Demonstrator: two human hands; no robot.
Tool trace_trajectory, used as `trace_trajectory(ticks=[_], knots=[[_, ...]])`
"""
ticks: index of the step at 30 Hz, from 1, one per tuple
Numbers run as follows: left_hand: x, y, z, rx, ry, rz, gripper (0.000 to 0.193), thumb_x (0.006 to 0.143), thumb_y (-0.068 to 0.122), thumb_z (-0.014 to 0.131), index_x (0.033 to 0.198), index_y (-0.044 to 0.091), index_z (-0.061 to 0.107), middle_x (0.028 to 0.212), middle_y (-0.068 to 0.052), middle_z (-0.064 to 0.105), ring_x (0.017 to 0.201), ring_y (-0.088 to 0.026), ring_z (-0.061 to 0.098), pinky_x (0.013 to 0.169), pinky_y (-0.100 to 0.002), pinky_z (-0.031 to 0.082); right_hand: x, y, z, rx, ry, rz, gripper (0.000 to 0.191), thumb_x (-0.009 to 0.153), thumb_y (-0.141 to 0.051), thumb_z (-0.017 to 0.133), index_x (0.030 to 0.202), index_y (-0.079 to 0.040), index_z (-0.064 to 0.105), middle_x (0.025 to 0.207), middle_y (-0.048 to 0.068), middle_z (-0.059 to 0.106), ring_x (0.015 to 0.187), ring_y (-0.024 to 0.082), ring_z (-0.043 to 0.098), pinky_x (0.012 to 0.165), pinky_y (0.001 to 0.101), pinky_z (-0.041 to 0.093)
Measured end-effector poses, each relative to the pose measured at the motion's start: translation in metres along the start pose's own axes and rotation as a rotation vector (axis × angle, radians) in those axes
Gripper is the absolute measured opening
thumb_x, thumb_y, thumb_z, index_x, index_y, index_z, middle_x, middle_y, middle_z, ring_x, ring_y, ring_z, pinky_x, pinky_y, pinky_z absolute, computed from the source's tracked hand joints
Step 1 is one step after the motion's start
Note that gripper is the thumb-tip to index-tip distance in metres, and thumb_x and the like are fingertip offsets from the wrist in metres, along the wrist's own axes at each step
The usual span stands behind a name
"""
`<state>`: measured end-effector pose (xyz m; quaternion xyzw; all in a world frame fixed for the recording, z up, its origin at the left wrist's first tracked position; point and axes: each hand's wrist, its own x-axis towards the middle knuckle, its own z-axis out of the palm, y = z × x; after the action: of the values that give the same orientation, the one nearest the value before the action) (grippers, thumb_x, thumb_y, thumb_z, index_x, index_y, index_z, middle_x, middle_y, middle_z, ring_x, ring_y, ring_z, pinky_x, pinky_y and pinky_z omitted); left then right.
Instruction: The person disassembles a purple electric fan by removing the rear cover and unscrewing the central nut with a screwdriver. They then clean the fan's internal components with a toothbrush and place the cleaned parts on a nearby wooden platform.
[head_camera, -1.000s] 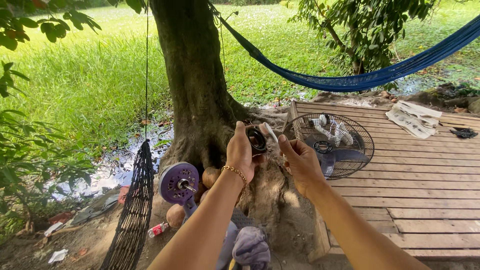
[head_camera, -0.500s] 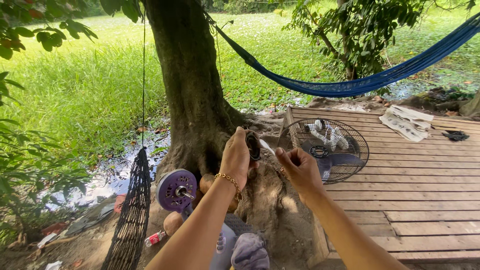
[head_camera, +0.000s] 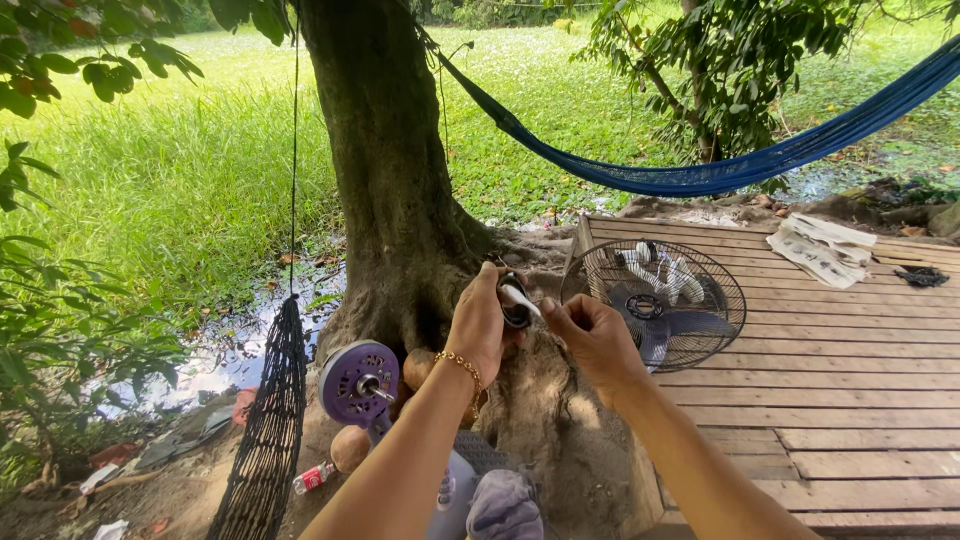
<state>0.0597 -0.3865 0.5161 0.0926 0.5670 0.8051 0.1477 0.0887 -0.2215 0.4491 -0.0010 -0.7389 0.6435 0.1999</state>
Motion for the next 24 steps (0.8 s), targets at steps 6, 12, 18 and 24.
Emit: trace_trajectory(ticks=[6,12,18,24], knots=[[0.006,-0.002,-0.002,0.063,-0.066,0.005,0.051,0.107,0.047,0.031,0.095,0.010,0.063,0.078,-0.005,0.057,0.066,-0.013,0.054,0.051,-0.029,0.052,0.002,-0.008,-0.015,-0.012,-0.141,0.038,0.044,0.089,-0.047,0.073,0.073,-0.009,0.057,0.061,-0.003,0.045,0.054,0.009,0.035,0.046,0.0281,0.027],[0.008,-0.004,0.003,-0.007,-0.072,-0.026,0.049,0.107,0.048,0.034,0.100,0.010,0.064,0.087,-0.005,0.061,0.067,-0.010,0.057,0.049,-0.026,0.051,0.003,0.001,-0.018,0.053,-0.136,0.003,0.042,0.085,-0.048,0.074,0.074,-0.011,0.057,0.060,-0.002,0.048,0.052,0.009,0.039,0.044,0.0271,0.032],[-0.001,0.000,-0.006,0.000,-0.068,-0.044,0.050,0.104,0.050,0.034,0.103,0.008,0.062,0.085,-0.008,0.062,0.061,-0.014,0.062,0.044,-0.028,0.050,0.001,0.015,-0.042,-0.044,-0.125,0.004,0.045,0.083,-0.050,0.075,0.073,-0.010,0.058,0.061,-0.003,0.051,0.052,0.009,0.040,0.043,0.0263,0.032],[-0.004,-0.003,0.002,0.092,-0.042,-0.153,0.052,0.105,0.051,0.031,0.105,0.007,0.060,0.080,-0.008,0.058,0.059,-0.014,0.058,0.042,-0.028,0.047,0.001,0.014,-0.042,-0.111,0.047,-0.068,0.046,0.084,-0.052,0.074,0.071,-0.011,0.055,0.059,-0.003,0.044,0.051,0.007,0.034,0.042,0.0269,0.029]])
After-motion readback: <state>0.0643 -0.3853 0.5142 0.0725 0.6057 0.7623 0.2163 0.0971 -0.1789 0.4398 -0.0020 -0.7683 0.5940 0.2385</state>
